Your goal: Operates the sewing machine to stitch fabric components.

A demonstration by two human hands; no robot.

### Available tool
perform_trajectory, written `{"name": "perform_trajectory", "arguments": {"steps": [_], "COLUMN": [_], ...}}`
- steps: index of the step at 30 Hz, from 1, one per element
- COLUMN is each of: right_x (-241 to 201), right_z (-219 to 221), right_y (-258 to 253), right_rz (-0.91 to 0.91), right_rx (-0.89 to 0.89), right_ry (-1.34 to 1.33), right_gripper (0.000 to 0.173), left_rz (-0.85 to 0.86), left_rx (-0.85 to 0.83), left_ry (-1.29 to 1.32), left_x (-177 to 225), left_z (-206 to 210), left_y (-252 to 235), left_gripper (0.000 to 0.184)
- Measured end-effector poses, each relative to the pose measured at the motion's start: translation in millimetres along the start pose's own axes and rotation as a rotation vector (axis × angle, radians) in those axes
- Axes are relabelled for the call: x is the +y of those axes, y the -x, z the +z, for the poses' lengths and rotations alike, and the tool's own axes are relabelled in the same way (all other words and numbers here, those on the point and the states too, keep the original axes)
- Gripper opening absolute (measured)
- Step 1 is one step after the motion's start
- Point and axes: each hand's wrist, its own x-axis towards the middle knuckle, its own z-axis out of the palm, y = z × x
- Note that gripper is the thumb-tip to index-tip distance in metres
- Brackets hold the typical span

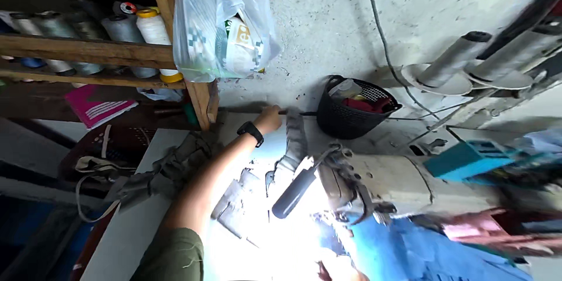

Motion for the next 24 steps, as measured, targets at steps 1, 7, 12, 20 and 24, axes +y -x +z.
{"name": "perform_trajectory", "arguments": {"steps": [1, 7, 12, 20, 24], "right_x": [-2, 4, -20, -21, -22], "right_z": [-3, 4, -23, -18, -17], "right_y": [-1, -9, 1, -10, -12], "right_rz": [0.006, -0.097, -0.178, -0.181, -0.104], "right_rx": [0.007, 0.21, 0.237, 0.051, 0.063], "right_ry": [-0.008, -0.193, -0.416, -0.401, -0.487], "right_gripper": [0.024, 0.03, 0.028, 0.027, 0.029], "left_rz": [-0.008, 0.217, 0.451, 0.143, 0.215], "left_rx": [-0.037, -0.095, -0.346, -0.236, -0.22], "left_ry": [0.002, 0.085, 0.138, -0.279, 0.37], "left_x": [-2, 18, 25, 28, 37], "left_z": [-5, -12, 11, -20, 41], "left_y": [23, 208, 322, 339, 304], "left_gripper": [0.044, 0.023, 0.048, 0.07, 0.035]}}
